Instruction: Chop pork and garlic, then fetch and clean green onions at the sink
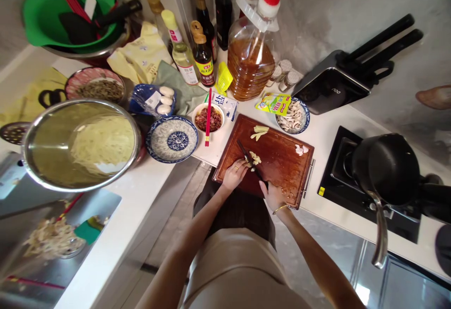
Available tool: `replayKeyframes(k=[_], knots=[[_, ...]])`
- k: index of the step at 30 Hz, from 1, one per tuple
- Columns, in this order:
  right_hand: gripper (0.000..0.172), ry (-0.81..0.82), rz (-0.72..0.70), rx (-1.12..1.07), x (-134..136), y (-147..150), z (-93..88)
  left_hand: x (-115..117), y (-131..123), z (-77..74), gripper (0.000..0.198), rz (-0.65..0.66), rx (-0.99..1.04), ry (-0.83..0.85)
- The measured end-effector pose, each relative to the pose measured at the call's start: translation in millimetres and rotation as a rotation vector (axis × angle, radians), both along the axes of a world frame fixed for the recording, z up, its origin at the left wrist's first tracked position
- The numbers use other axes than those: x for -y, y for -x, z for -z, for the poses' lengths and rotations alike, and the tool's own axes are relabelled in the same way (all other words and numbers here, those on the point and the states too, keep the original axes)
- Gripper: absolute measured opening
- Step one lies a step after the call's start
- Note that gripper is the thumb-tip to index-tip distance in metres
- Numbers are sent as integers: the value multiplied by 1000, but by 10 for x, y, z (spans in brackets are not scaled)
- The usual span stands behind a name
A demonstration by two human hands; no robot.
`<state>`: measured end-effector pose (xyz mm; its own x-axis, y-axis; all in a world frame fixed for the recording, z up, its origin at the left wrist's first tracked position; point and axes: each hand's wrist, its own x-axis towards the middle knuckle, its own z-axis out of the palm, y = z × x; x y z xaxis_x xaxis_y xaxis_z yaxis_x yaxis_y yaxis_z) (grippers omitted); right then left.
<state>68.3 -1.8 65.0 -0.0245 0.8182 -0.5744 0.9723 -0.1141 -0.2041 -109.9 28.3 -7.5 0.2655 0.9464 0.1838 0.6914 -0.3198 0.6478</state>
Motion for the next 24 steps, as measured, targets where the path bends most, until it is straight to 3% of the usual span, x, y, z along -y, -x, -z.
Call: replayKeyframes(k=[4,9,18,24], knots=[[53,-5,41,24,-25,91,119,1,8,26,24,-1,-3,1],[48,-195,80,-167,-13,64,319,7,-23,49,20,-76,-8,-6],[46,-70,17,-129,38,-156,17,31,-44,-12,18,-156,24,-2],[49,9,-38,-19,62,-156,-22,48,13,-5,24,-165,20,-6]])
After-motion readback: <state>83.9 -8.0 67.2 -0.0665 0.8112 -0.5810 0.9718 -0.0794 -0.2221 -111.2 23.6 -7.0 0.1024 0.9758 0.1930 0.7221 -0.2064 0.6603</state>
